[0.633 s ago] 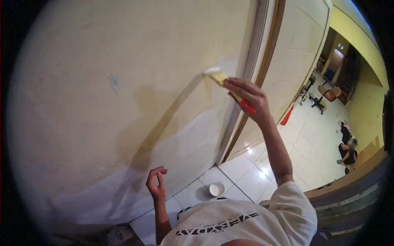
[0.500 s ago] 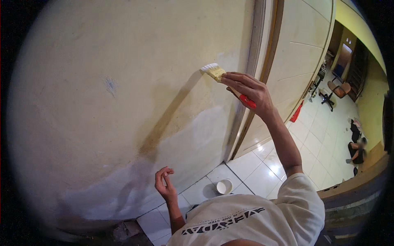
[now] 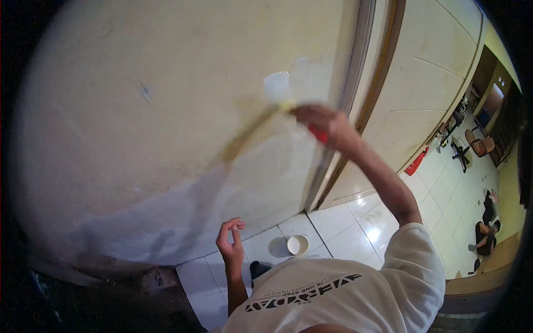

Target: The person paints a wall white using a paint brush and a bucket of paint.

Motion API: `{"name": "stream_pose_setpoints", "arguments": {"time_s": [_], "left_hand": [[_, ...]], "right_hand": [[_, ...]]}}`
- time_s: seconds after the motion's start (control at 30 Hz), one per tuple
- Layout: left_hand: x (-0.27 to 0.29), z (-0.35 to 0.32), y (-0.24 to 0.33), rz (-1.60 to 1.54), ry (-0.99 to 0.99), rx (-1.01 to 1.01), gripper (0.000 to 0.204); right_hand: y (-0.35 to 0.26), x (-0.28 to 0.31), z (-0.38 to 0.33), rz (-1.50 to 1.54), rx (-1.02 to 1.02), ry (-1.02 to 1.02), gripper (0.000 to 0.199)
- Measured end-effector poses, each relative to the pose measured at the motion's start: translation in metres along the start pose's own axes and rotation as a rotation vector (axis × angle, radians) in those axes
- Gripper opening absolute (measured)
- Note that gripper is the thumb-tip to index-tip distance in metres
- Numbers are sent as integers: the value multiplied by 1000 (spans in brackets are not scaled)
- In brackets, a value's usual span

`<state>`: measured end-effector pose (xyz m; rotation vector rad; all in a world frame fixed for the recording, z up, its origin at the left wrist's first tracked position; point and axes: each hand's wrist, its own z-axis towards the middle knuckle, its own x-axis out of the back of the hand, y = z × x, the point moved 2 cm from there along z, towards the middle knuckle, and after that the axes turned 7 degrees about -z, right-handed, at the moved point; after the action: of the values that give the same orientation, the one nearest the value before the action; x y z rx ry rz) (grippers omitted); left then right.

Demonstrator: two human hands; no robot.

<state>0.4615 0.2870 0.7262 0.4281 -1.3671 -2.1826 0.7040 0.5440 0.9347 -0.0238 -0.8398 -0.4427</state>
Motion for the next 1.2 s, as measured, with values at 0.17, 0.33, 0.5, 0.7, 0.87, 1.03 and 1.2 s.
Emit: {"name": "stream_pose_setpoints", "arguments": {"time_s": [0.17, 0.33, 0.5, 0.7, 0.87, 1.03, 1.2], "left_hand": [[-6, -9, 12, 114, 56, -30, 17], [-15, -17, 10, 28, 76, 2, 17], [-7, -34, 9, 35, 57, 101, 17], [-1, -36, 9, 110, -60, 31, 18], [-4, -35, 25, 149, -103, 20, 19], [7, -40, 11, 179, -140, 10, 20], [14, -39, 15, 230, -178, -4, 29]], "right_hand": [[-4, 43, 41, -166, 16, 275, 44], [-24, -73, -58, -27, -45, -185, 38], [-11, -11, 2, 50, -107, 8, 33], [-15, -3, 30, -96, -51, 346, 41], [-31, -106, -93, 188, -112, -245, 33], [5, -19, 3, 67, -155, 189, 24], [-9, 23, 42, -51, -22, 520, 27]]}}
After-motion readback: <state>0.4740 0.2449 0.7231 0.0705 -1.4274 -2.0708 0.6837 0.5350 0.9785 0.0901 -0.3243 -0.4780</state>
